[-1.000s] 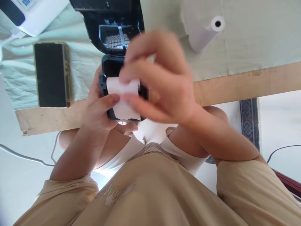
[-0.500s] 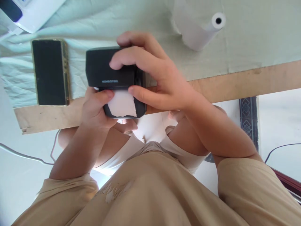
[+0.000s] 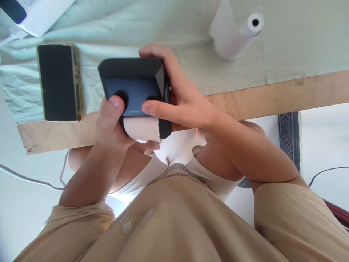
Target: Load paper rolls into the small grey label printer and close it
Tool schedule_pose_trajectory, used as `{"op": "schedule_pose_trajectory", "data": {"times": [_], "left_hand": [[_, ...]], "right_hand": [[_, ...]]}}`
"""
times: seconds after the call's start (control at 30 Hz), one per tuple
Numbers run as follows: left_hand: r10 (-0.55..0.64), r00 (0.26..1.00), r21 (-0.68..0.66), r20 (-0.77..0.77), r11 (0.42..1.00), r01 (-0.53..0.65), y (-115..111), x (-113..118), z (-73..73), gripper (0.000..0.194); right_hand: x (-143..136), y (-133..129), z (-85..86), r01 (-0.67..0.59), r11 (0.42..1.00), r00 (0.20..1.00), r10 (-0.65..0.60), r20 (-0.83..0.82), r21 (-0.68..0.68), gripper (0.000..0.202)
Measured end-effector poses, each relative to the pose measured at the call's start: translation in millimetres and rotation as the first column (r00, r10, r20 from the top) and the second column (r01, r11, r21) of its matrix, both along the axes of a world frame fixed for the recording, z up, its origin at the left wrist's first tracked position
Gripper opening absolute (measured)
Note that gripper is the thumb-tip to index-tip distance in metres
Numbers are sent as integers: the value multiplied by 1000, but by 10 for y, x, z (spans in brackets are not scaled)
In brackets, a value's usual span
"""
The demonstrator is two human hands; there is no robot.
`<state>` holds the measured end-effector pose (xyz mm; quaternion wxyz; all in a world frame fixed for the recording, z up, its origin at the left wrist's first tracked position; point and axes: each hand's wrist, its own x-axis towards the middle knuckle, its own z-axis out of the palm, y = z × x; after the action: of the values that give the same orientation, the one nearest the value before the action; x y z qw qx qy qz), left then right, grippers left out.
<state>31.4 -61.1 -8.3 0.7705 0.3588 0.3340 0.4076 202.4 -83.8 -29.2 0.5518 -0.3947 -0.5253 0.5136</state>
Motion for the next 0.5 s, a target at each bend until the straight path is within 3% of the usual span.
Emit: {"op": "schedule_pose_trajectory", "data": {"times": [0.1,0.2,0.4,0.5], "left_hand": [[28,996,12,-84,1000,-27,-24,43,2,49],[93,984,34,-152,996,-88,-14,79,-24,57],[54,996,36,-68,998,-52,8,80,-38,40],[46,999,-35,-1,998,-46,-14,129,40,32]], "right_hand": [[1,-20,13,5,1000,998,-7,-62,-27,76],[-22,-35,11,9,999,994,-13,-105,-37,67],[-17,-18,-23,44,999,999,-44,-4,-19,77],[34,-11,14,157,988,982,-157,102,16,67]]}}
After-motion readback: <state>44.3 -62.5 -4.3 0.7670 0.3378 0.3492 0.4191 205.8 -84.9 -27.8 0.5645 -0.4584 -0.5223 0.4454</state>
